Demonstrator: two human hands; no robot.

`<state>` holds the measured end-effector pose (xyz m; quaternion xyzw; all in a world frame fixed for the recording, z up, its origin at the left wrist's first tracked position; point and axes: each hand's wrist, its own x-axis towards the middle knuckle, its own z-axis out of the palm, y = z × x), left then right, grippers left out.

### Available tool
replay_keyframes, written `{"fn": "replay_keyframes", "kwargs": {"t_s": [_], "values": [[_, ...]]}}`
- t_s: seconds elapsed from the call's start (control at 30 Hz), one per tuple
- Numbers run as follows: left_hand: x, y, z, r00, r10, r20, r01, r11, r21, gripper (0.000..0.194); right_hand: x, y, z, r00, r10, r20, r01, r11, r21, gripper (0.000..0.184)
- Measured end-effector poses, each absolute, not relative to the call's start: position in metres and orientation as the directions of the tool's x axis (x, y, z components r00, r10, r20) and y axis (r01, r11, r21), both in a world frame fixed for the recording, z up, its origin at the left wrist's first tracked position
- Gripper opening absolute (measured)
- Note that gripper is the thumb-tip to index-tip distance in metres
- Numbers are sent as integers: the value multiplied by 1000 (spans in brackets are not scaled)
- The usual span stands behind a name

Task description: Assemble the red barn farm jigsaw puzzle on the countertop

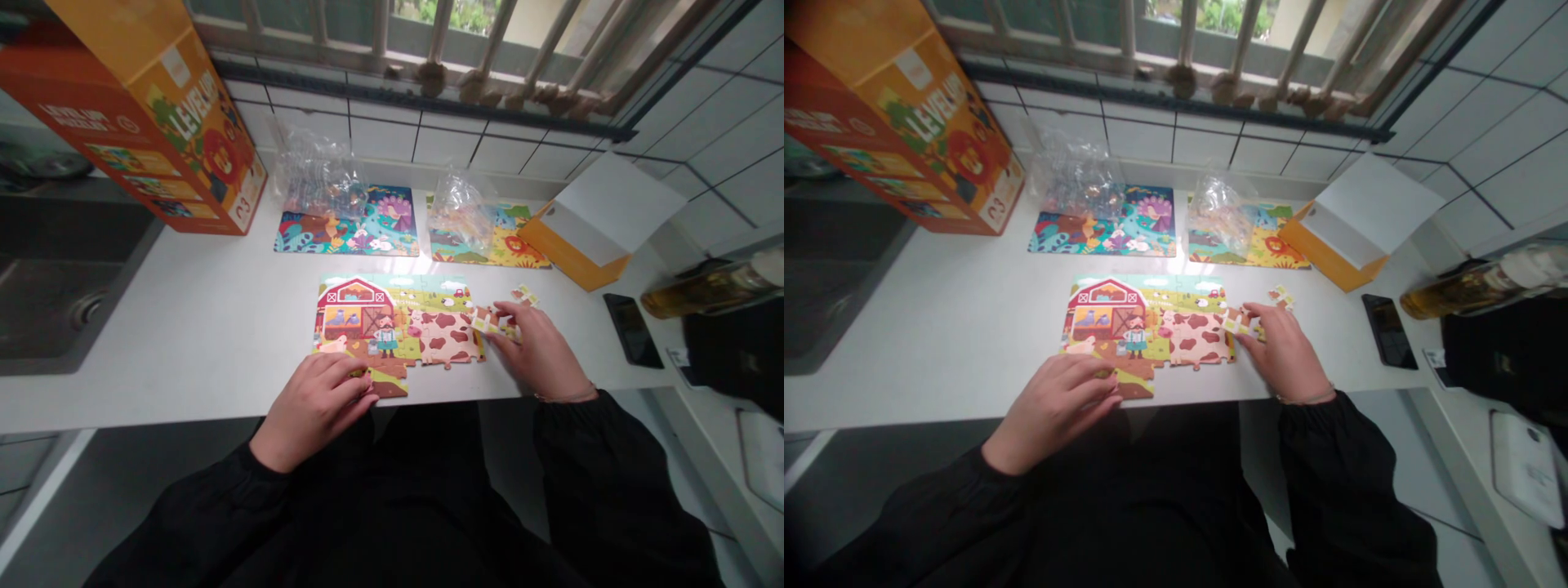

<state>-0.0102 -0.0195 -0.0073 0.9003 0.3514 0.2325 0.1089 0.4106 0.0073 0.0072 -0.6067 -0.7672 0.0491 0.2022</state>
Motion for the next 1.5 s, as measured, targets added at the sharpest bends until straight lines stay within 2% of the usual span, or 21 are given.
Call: {"fn": "replay_keyframes", "kwargs": {"t_s": [0.1, 0.2, 0.37, 0.5, 0.63, 0.77, 0.97, 1.07, 1.17, 1.27, 1.5], "values": [[-9, -20, -5, 643, 685, 343, 586, -728, 356, 15, 396, -12, 7, -236, 942, 237, 885, 310, -349, 48], [-9, -20, -5, 645, 681, 346, 587, -732, 347, 15, 388, -19, 2, -217, 946, 242, 887, 295, -356, 47], [-10, -19, -5, 650, 684, 332, 593, -729, 341, 15, 399, -14, 0, -231, 932, 279, 896, 316, -312, 40], [-10, -19, -5, 649, 684, 333, 593, -729, 342, 15, 426, -12, 3, -71, 949, 306, 955, 153, -255, 45], [-9, -19, -4, 645, 690, 328, 596, -723, 348, 14, 447, -12, 4, 44, 986, 161, 957, 5, -290, 47], [-10, -20, -5, 643, 689, 333, 594, -724, 350, 14, 450, -13, 6, 32, 991, 129, 953, 9, -303, 37], [-10, -20, -6, 647, 687, 332, 594, -727, 345, 15, 443, -17, 12, 35, 983, 181, 941, 29, -338, 37], [-10, -20, -6, 647, 688, 330, 595, -726, 345, 17, 423, -21, 19, -26, 971, 236, 920, 116, -374, 33], [-10, -19, -5, 644, 688, 335, 596, -725, 344, 17, 384, -27, 26, -270, 934, 235, 827, 350, -441, 30], [-9, -19, -5, 643, 688, 337, 596, -725, 344, 16, 338, -33, 26, -444, 865, 233, 708, 498, -500, 35], [-9, -20, -4, 642, 685, 344, 594, -728, 343, 16, 295, -41, 14, -534, 819, 210, 710, 569, -414, 35]]}}
